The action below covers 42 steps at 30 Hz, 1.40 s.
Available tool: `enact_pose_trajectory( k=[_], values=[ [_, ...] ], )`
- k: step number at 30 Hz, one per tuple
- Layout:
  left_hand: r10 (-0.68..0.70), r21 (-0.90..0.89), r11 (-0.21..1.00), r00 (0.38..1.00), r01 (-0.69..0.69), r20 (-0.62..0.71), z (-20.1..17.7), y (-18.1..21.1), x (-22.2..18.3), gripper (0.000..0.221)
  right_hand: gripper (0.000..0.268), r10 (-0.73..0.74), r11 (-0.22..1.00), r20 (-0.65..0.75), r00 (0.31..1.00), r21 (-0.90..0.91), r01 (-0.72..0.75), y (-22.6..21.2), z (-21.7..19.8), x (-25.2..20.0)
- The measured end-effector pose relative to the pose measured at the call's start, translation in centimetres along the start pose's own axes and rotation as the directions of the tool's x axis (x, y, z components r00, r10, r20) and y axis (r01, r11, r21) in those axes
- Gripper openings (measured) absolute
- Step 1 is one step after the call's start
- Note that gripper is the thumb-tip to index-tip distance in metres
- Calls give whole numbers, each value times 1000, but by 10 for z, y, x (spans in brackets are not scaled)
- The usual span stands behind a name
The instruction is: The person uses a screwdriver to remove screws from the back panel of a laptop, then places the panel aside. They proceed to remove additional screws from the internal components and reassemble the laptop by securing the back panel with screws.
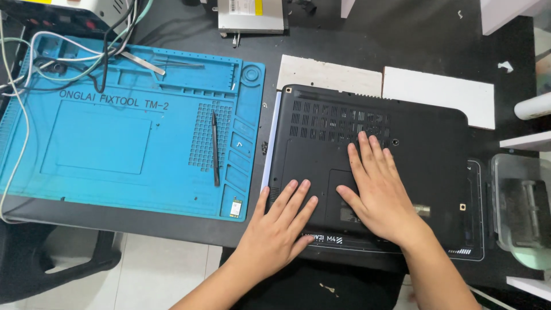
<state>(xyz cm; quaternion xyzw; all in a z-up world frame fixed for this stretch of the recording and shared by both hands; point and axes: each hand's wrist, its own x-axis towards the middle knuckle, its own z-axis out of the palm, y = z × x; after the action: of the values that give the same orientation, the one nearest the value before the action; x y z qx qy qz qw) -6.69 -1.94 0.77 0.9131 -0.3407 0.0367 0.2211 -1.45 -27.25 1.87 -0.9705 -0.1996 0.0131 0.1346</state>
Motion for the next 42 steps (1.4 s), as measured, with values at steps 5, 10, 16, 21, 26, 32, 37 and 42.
enact_pose_trajectory(
  k=[5,10,16,21,26,32,37,42],
  values=[
    [-6,-21,1000,1000,6,14,0,3,2,80,67,8,999,0,1000,-51,-8,-6,-5,4],
    [-7,17,1000,1000,7,20,5,7,4,80,60,-95,994,37,995,-46,97,-20,-11,20],
    [-7,34,999,999,8,-47,16,1,-1,65,50,-253,943,23,967,231,241,-39,-1,45],
    [7,-13,1000,997,-8,-83,18,-3,-4,61,49,-254,944,-3,967,217,249,-45,-4,46],
    [10,-78,997,995,-18,-101,16,-5,-2,59,56,-253,957,-40,967,139,256,-55,-9,55],
    [28,-74,997,996,-34,-85,13,-6,-3,57,55,-282,954,-24,959,97,283,-51,-5,54],
    [17,-176,983,985,-48,-171,18,-9,-15,48,46,-342,930,-31,939,130,343,-48,-2,45],
    [-99,-121,991,910,54,-404,20,-8,-28,40,41,-376,917,-85,923,107,383,-52,-1,44]
  ],
)
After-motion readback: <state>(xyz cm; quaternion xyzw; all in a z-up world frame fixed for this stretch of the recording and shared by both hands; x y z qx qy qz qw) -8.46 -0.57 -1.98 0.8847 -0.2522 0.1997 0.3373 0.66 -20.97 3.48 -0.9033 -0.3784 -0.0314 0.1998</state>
